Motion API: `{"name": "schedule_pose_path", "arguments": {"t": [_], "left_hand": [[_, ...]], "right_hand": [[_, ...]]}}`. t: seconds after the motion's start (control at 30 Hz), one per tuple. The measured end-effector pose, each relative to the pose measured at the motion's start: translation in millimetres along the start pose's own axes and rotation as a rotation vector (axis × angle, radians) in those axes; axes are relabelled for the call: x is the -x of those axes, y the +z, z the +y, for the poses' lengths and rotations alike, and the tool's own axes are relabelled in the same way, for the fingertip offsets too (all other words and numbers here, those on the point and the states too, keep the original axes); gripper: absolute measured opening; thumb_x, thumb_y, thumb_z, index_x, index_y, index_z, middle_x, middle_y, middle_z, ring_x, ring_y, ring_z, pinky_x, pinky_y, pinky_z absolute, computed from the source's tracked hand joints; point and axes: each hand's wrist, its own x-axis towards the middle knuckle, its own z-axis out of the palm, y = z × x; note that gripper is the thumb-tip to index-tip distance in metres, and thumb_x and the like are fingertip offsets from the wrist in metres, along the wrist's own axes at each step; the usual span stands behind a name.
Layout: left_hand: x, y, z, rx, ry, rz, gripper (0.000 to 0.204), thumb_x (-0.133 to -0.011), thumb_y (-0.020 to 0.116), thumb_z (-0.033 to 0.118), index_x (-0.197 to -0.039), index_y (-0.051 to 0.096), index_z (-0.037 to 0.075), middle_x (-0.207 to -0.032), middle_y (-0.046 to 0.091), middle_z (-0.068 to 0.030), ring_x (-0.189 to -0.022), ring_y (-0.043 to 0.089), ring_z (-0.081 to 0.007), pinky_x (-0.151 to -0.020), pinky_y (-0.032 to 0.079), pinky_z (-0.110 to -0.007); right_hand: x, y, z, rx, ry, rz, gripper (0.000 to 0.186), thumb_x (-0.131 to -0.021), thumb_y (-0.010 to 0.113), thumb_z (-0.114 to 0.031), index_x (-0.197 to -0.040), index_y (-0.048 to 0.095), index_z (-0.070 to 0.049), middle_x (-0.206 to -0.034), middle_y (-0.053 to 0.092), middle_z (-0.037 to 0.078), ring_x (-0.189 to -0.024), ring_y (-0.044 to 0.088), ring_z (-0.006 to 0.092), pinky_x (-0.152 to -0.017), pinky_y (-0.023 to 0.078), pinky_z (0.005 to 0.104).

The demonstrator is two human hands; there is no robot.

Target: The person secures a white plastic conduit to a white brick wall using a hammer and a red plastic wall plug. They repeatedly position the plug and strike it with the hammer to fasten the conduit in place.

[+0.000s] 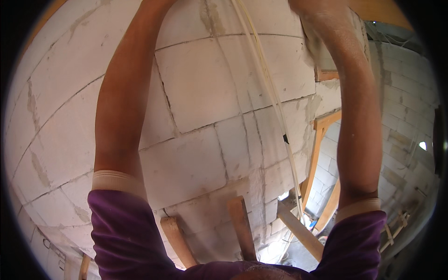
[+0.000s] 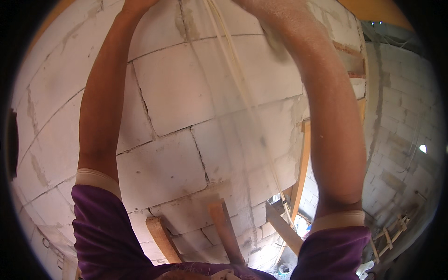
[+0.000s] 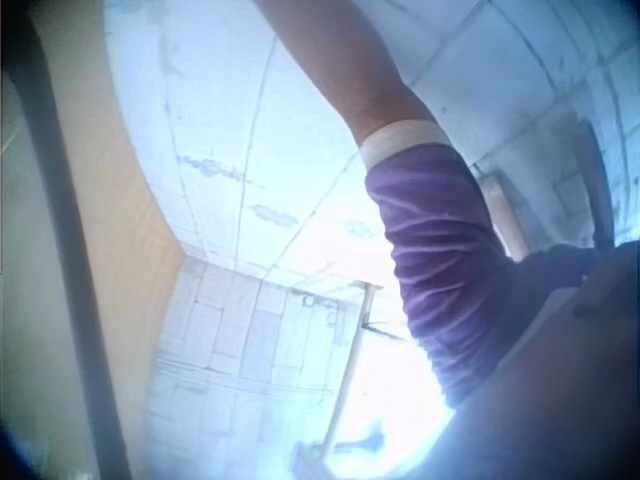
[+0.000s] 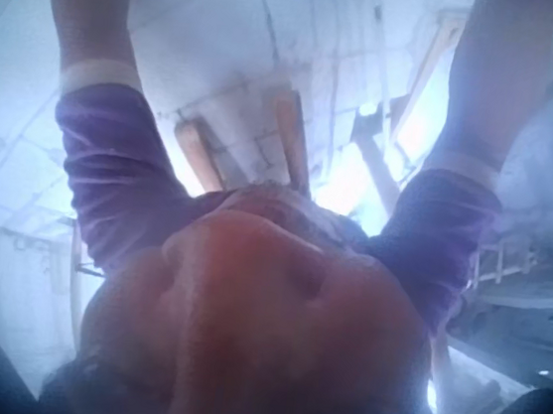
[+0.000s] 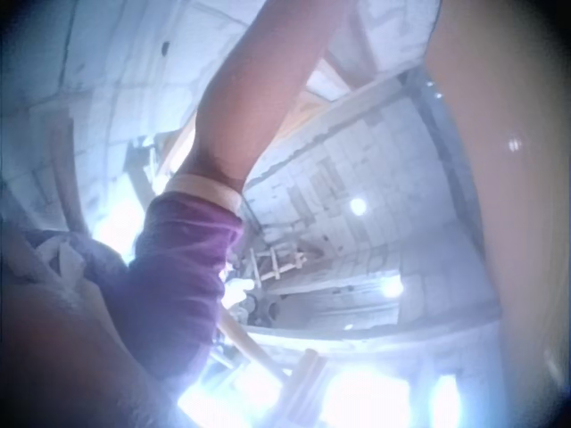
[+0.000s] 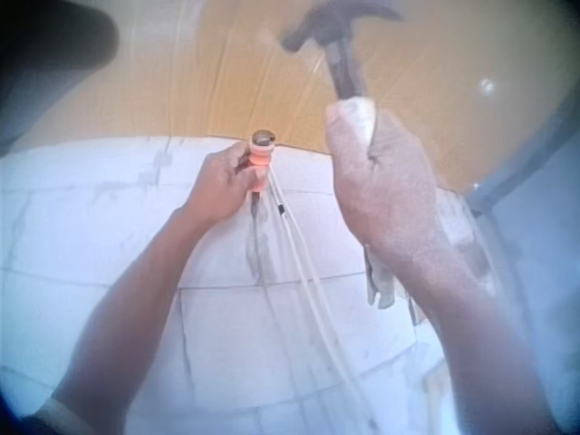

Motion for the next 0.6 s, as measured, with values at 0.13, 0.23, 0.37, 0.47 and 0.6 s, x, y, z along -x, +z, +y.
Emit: {"name": "schedule_pose_path", "arguments": {"t": [0.13,0.23,0.37,0.47,0.6], "left_hand": [[-2.9,-26.8,-4.6,-0.081,0.006,-0.004,0.027,-0.091,0.062,0.007,-0.116,0.065,-0.003,-0.094,0.072,-0.0083,-0.085,0.068,-0.0143,-0.08,0.055,-0.031],[3.7,-9.9,-1.3,-0.015,-0.045,-0.026,0.027,-0.091,0.062,0.009,-0.116,0.065,-0.003,-0.093,0.072,-0.0091,-0.084,0.068,-0.0153,-0.079,0.055,-0.031],[-0.5,-18.4,-5.7,-0.101,0.033,0.027,0.027,-0.091,0.062,0.008,-0.115,0.065,-0.003,-0.093,0.073,-0.0102,-0.083,0.068,-0.0158,-0.077,0.055,-0.032],[0.7,-24.0,-5.6,-0.127,0.05,-0.011,0.026,-0.09,0.062,0.008,-0.114,0.065,-0.003,-0.092,0.073,-0.0104,-0.082,0.068,-0.0146,-0.076,0.055,-0.032],[-12.5,-34.3,21.7,-0.188,0.015,-0.02,0.029,-0.089,0.061,0.012,-0.114,0.065,-0.002,-0.093,0.073,-0.0169,-0.084,0.072,-0.025,-0.078,0.056,-0.036]], "right_hand": [[-13.6,38.7,12.1,0.187,-0.056,0.08,0.051,-0.1,0.051,-0.046,-0.105,0.067,0.002,-0.1,0.07,0.029,-0.099,0.068,0.0421,-0.088,0.051,0.0477],[1.6,-1.5,-21.1,-0.02,0.091,0.034,0.052,-0.099,0.053,-0.046,-0.107,0.067,0.003,-0.101,0.069,0.03,-0.101,0.068,0.0429,-0.089,0.051,0.048],[-6.9,46.8,18.0,0.254,-0.106,0.089,0.052,-0.099,0.053,-0.046,-0.107,0.066,0.004,-0.096,0.069,0.03,-0.094,0.069,0.0412,-0.083,0.052,0.0469],[5.7,25.3,-1.2,0.026,-0.066,0.042,0.051,-0.099,0.053,-0.045,-0.106,0.066,0.004,-0.094,0.07,0.029,-0.092,0.069,0.041,-0.083,0.052,0.0473],[2.1,34.2,14.4,0.043,-0.124,0.086,0.048,-0.099,0.055,-0.043,-0.1,0.067,0.004,-0.089,0.069,0.026,-0.087,0.069,0.038,-0.079,0.051,0.0467]]}}
